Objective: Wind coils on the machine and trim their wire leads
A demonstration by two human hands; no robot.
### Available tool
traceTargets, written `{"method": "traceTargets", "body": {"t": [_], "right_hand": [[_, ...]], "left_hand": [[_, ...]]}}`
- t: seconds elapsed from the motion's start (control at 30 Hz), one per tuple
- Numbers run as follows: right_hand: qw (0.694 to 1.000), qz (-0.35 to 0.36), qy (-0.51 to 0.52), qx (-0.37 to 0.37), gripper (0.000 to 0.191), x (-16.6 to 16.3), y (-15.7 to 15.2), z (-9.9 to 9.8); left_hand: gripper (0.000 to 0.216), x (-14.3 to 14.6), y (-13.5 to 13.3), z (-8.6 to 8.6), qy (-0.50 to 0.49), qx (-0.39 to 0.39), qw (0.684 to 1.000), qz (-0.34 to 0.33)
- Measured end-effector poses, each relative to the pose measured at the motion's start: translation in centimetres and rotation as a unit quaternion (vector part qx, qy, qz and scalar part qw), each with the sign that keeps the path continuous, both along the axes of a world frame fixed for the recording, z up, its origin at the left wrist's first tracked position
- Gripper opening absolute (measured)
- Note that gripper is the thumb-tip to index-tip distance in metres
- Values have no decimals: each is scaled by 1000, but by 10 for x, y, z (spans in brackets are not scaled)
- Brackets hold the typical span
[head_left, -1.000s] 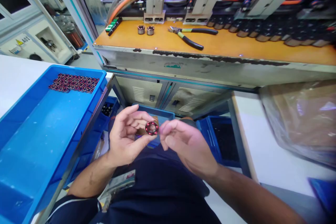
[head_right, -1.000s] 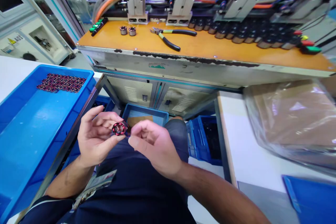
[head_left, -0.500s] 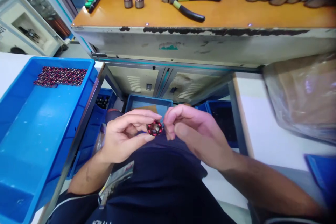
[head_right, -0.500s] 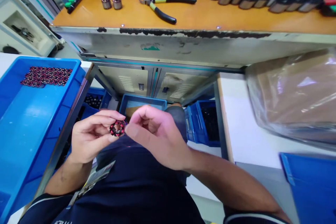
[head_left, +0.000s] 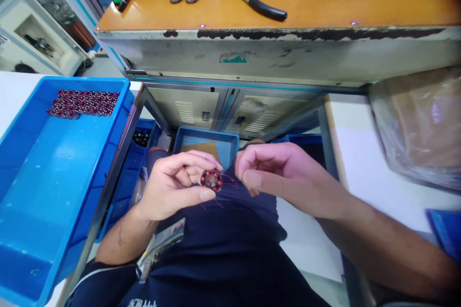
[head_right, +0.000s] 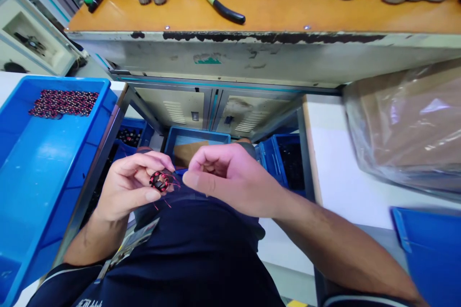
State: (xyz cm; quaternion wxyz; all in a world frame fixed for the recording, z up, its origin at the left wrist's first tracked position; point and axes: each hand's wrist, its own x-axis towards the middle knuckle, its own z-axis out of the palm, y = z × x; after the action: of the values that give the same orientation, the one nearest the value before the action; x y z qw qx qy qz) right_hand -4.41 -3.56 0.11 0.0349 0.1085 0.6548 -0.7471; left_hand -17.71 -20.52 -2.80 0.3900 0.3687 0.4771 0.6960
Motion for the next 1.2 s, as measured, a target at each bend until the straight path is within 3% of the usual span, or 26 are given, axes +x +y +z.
{"method": "traceTargets", "body": {"t": [0.2, 0.33, 0.47, 0.63, 0.87, 1.07, 1.2], "right_hand": [[999, 4, 3, -35, 34, 0, -1, 0], [998, 28, 18, 55, 28, 3, 16, -1], [982, 38, 115, 142, 22, -11, 22, 7], [958, 106, 200, 176, 6, -28, 9, 12], [972, -40, 110, 202, 20, -4, -4, 15], [989, -5, 30, 142, 19, 5, -8, 27], [985, 12, 31, 172, 16, 2, -8, 28]], "left_hand": [[29, -1, -1, 6, 20, -33, 999, -22], [33, -3, -6, 5, 11, -45, 998, -49], [32, 0, -6, 7, 29, -74, 994, -70], [26, 5, -5, 11, 19, -110, 989, -97], [40, 6, -14, 5, -10, -41, 999, -26], [43, 7, -7, 6, 18, 19, 999, -29], [44, 7, -5, 7, 41, 16, 998, -34]]}}
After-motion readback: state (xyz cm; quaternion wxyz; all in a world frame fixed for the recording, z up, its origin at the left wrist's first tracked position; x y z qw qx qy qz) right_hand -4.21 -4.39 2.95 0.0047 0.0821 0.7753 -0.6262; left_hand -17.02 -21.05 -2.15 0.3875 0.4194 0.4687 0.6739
